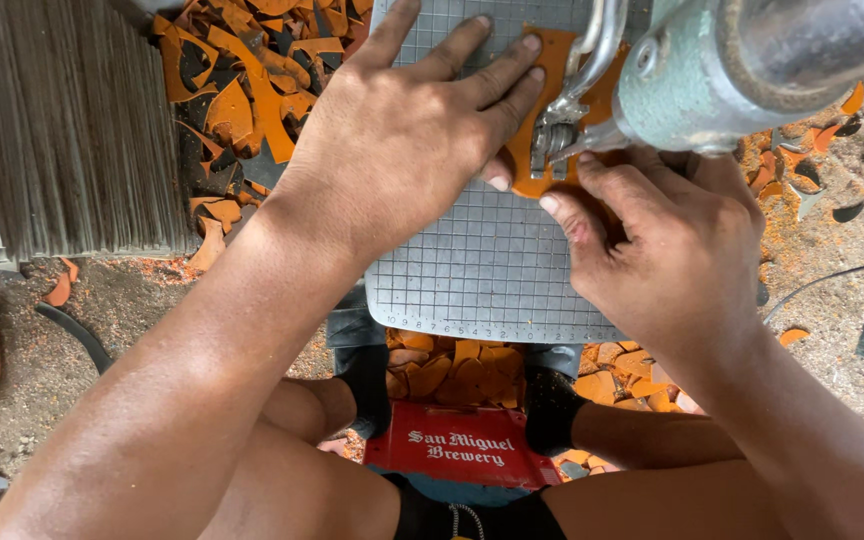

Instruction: The person uses a vertical cutting machine to cut an orange leather sheet on a gridded mat. They guide the material with both hands, rotating and repositioning it to follow curved and straight cut lines, producing offcuts that accumulate on the floor.

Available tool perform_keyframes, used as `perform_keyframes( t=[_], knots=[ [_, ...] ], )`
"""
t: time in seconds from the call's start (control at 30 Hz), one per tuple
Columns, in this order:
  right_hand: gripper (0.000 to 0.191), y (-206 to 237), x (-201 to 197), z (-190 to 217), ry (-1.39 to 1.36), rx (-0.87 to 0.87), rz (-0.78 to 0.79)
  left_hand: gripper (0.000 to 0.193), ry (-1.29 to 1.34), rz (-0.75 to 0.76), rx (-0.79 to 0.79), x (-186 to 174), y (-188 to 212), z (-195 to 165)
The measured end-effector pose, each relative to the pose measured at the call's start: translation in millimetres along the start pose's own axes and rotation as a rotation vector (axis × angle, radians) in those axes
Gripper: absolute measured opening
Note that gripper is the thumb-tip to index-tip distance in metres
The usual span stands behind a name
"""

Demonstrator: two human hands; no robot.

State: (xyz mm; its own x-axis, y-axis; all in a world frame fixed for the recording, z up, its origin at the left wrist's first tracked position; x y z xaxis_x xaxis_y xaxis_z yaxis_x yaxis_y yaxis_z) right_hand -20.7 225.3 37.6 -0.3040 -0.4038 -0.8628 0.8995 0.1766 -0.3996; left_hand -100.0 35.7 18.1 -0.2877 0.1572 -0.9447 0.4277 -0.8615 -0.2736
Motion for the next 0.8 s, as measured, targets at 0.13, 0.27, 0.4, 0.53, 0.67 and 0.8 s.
perform_keyframes(
  t=[0.13, 0.27, 0.4, 0.53, 0.67, 0.8],
  knots=[
    [0.02, -4, -1, 1, 0.011, -0.015, 0.018, 0.062, -0.021, 0.003, 0.02, -1, -1, 4],
    [0.028, -16, -11, -13, -0.044, 0.114, 0.338, 0.063, 0.041, 0.008, 0.021, 1, -6, 9],
    [0.045, -13, -20, -47, -0.015, 0.069, 0.606, 0.066, 0.032, -0.004, 0.045, 2, -9, 12],
    [0.049, 2, -19, -62, 0.088, -0.04, 0.482, 0.062, 0.02, -0.003, 0.053, 2, -9, 13],
    [0.057, 5, -21, -48, 0.133, -0.013, 0.391, 0.058, -0.011, -0.037, 0.056, 2, -11, 14],
    [0.06, 2, -21, -25, -0.023, 0.078, 0.239, 0.057, 0.012, -0.065, 0.061, 3, -14, 18]
  ],
)
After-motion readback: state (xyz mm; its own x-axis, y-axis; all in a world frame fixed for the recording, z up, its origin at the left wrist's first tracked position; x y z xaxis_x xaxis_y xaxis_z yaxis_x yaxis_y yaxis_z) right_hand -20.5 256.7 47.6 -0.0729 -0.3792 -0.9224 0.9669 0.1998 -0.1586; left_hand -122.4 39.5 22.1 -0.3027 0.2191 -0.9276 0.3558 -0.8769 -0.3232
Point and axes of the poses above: each hand's wrist, its own y-axis away from the middle knuckle, its own x-axis out of the palm, z = x × y, the point moved 2 cm from there along -y, towards the middle knuckle, and after that the axes turned 10 degrees about x, right-handed, at the moved point
